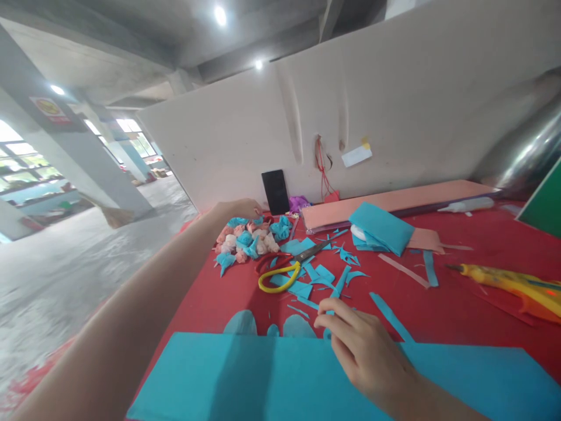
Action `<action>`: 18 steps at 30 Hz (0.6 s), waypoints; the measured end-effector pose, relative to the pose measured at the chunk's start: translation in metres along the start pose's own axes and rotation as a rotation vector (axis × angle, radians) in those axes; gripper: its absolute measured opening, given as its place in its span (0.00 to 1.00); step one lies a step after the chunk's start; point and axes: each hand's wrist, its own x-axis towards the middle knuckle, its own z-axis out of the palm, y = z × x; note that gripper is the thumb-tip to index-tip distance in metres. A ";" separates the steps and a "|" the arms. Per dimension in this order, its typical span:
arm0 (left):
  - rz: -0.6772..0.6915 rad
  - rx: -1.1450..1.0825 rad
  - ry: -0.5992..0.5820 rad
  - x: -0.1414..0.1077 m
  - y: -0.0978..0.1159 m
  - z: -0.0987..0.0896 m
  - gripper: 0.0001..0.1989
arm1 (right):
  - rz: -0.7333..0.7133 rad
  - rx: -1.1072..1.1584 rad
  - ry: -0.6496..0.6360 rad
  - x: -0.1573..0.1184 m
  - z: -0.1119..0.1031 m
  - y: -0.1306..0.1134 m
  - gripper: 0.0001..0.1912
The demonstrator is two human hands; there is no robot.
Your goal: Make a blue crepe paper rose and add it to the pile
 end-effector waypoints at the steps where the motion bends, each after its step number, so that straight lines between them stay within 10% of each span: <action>1: 0.000 0.000 0.007 0.001 0.000 0.000 0.13 | 0.000 -0.001 0.001 0.000 0.000 0.000 0.18; 18: -0.048 -0.105 0.504 -0.045 0.035 0.021 0.11 | 0.009 -0.018 0.042 0.000 -0.001 -0.004 0.17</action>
